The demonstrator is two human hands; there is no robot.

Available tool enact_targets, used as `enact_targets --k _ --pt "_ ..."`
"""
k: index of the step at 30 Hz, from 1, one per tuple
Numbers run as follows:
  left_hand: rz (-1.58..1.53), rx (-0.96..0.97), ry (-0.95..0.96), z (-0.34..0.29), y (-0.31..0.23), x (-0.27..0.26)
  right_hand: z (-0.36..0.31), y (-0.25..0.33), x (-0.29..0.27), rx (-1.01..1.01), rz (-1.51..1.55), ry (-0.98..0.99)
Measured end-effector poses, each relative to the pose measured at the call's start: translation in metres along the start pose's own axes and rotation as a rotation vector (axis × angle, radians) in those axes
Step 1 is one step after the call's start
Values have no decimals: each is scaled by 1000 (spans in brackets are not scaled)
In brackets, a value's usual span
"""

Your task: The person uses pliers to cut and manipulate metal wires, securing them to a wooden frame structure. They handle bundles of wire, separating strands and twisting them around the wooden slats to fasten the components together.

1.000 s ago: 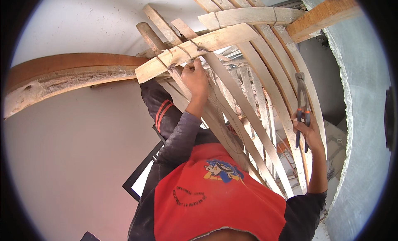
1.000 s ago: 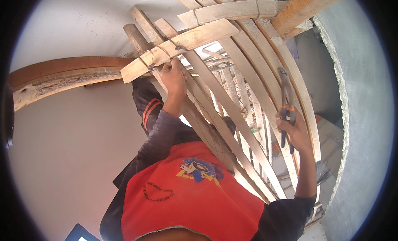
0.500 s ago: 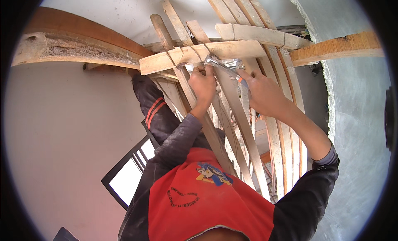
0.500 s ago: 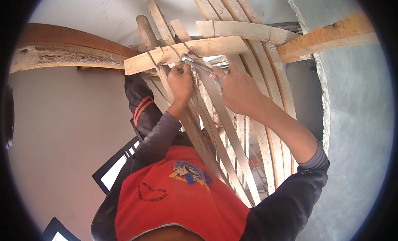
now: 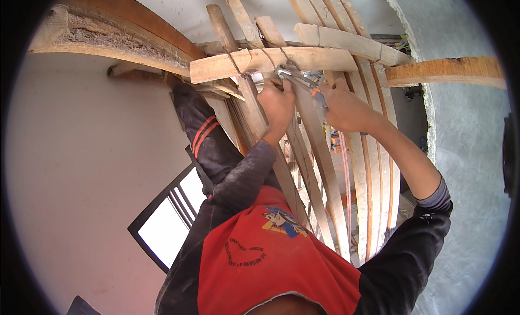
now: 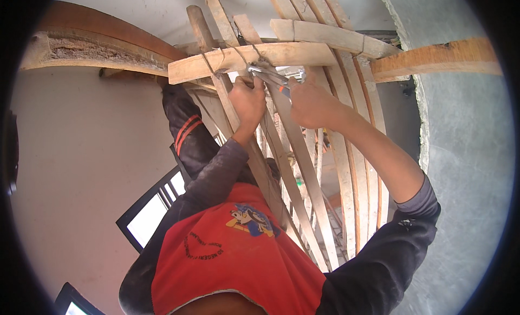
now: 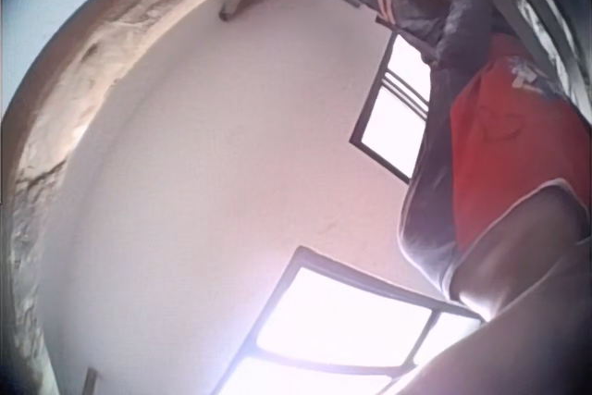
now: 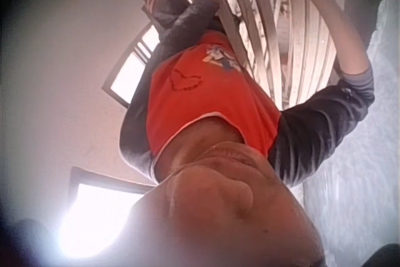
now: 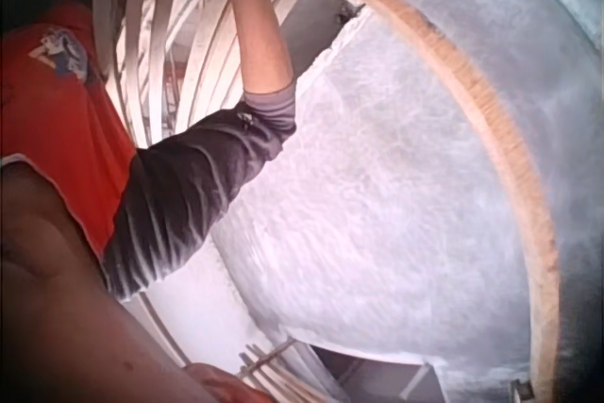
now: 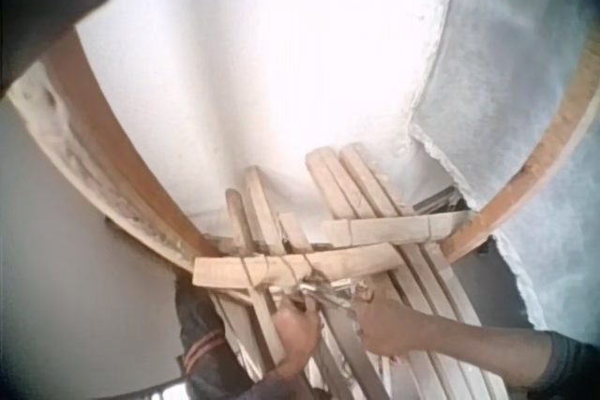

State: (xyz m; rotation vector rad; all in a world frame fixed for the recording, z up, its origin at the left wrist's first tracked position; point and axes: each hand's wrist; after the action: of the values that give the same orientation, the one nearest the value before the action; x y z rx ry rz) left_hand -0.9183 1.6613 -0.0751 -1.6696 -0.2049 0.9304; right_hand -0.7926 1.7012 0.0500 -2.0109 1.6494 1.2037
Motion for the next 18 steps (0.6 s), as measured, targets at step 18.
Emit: enact_targets --k 18 --pt "-132 -54 25 -7 -4 -5 -5 23 5 -11 -511 -104"
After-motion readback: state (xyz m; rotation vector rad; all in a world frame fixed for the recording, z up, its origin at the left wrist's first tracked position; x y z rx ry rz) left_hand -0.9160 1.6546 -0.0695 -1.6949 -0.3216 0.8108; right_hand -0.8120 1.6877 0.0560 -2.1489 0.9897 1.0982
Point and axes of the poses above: each hand's wrist, its own z-axis towards the middle knuckle, its own x-axis out of the palm, y = z × x, and after that the axes turned 3 degrees about -y, right-handed
